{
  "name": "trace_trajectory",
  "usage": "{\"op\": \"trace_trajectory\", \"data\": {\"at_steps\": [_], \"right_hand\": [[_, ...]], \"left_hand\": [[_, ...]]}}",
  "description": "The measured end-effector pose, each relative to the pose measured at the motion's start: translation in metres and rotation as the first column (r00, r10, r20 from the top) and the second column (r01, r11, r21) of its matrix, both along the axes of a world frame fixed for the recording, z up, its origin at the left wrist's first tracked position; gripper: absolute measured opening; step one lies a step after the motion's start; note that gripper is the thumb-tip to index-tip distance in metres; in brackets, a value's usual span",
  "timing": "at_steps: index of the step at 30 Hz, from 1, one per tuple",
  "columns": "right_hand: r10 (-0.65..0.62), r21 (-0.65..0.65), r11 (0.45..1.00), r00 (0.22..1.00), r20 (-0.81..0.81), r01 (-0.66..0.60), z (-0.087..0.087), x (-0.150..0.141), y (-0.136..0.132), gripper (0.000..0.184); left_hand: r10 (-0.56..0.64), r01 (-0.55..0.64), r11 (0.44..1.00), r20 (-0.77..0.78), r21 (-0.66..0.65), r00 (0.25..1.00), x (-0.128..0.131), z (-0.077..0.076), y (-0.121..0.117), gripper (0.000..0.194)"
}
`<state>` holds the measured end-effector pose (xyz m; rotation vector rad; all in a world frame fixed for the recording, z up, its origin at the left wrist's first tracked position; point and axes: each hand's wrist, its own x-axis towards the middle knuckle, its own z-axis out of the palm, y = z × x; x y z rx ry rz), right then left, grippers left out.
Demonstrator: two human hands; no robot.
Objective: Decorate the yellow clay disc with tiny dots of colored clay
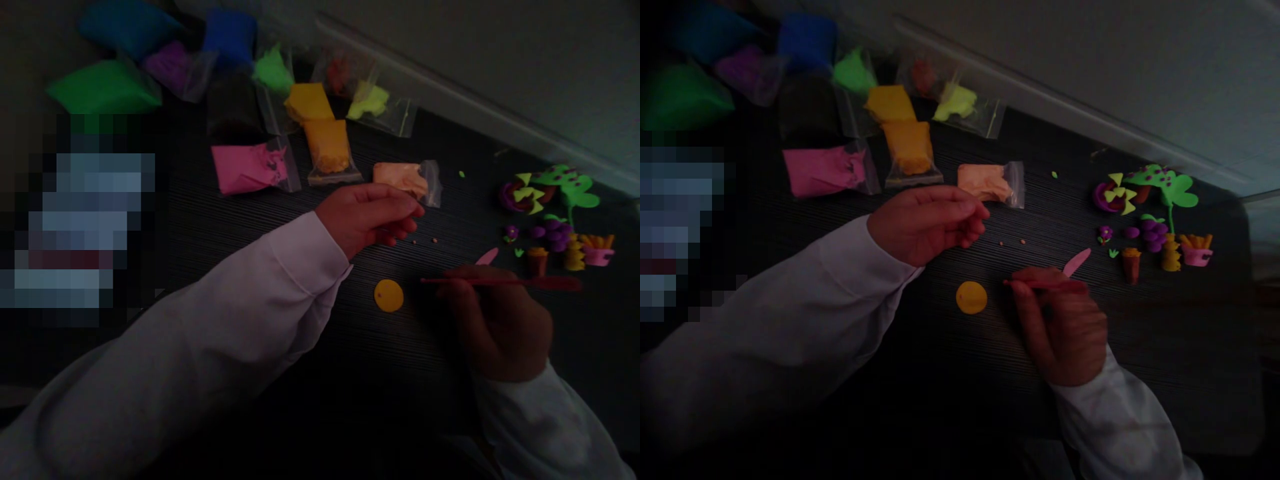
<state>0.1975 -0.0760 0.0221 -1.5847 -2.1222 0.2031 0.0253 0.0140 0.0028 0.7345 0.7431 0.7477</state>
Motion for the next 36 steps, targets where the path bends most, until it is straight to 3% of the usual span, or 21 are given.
{"op": "trace_trajectory", "data": {"at_steps": [3,5,7,9,21,26,33,36], "right_hand": [[0.011,-0.002,1.000,0.965,-0.262,-0.012,-0.002,-0.003,-0.007,0.017],[0.135,0.017,0.990,0.898,-0.419,-0.141,-0.003,-0.007,-0.009,0.020],[0.231,0.015,0.967,0.854,-0.466,-0.253,-0.003,-0.013,-0.009,0.021],[0.267,-0.020,0.953,0.866,-0.422,-0.303,-0.003,-0.019,-0.008,0.020],[0.311,-0.033,0.946,0.933,-0.182,-0.322,-0.007,-0.031,0.000,0.011],[0.282,-0.013,0.957,0.941,-0.187,-0.290,-0.009,-0.032,-0.001,0.014],[0.306,-0.009,0.950,0.937,-0.167,-0.312,-0.011,-0.031,-0.001,0.015],[0.316,-0.008,0.948,0.941,-0.122,-0.319,-0.011,-0.030,-0.001,0.014]], "left_hand": [[0.002,-0.002,1.000,0.000,-0.006,1.000,0.000,0.001,0.000,0.013],[-0.003,0.003,1.000,0.003,-0.014,1.000,0.001,0.001,0.001,0.013],[-0.008,0.008,1.000,0.002,-0.017,1.000,0.001,0.000,0.001,0.013],[-0.014,0.014,1.000,-0.002,-0.017,1.000,0.001,0.001,0.001,0.013],[0.007,-0.009,0.998,-0.024,-0.062,1.000,0.002,0.007,0.000,0.014],[0.025,-0.027,0.998,-0.036,-0.061,0.999,0.001,0.010,0.001,0.013],[0.005,-0.009,0.987,0.025,0.160,1.000,-0.009,0.008,0.005,0.018],[0.006,-0.017,0.982,0.058,0.189,0.998,-0.009,0.006,0.005,0.021]]}}
